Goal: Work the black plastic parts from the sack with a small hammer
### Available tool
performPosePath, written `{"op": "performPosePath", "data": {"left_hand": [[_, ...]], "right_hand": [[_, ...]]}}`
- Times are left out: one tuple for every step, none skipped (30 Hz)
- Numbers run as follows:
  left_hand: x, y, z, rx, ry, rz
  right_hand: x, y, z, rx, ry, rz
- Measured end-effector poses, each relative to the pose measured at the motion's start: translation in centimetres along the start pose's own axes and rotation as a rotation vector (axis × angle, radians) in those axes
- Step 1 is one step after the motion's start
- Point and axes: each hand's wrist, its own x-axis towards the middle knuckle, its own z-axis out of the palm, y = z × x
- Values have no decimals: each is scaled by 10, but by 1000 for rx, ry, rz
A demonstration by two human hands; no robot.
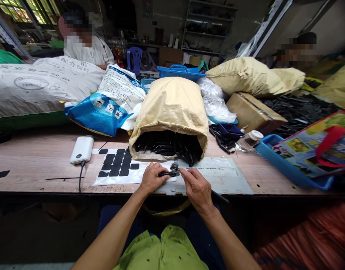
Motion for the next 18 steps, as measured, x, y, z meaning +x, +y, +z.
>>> {"op": "performPosePath", "data": {"left_hand": [[0,0,0,1,1,1],[0,0,0,4,3,2],[0,-1,1,6,5,1],[0,-1,1,6,7,0],[0,-1,1,4,8,0],[0,-1,2,1,9,1],[0,-1,2,-3,9,1],[-1,-1,1,-6,8,1],[-1,0,1,-9,6,1],[-1,0,1,-11,6,-1],[-1,1,1,-11,7,-3],[-1,1,0,-10,8,-4],[-1,1,0,-9,10,-5],[-1,1,0,-8,11,-6],[-1,1,0,-5,11,-8],[-1,1,1,-2,10,-11],[-1,1,1,2,8,-15],[-1,1,1,5,5,-19]], "right_hand": [[-1,2,-1,9,16,4],[-3,4,-1,9,17,2],[-5,5,-1,4,5,-2],[-7,6,-1,-2,-11,-5],[-8,8,0,-6,-24,-3],[-9,8,0,-4,-27,5],[-10,9,-1,5,-18,16],[-10,11,-2,18,1,27],[-9,13,-5,30,27,36],[-8,17,-8,40,51,40],[-8,22,-12,48,76,44],[-8,30,-16,47,96,53],[-9,39,-19,34,114,65],[-11,49,-23,6,148,93],[-13,61,-26,-37,183,123],[-15,74,-28,-90,208,168],[-17,86,-29,-150,227,225],[-19,98,-29,-217,237,296]]}}
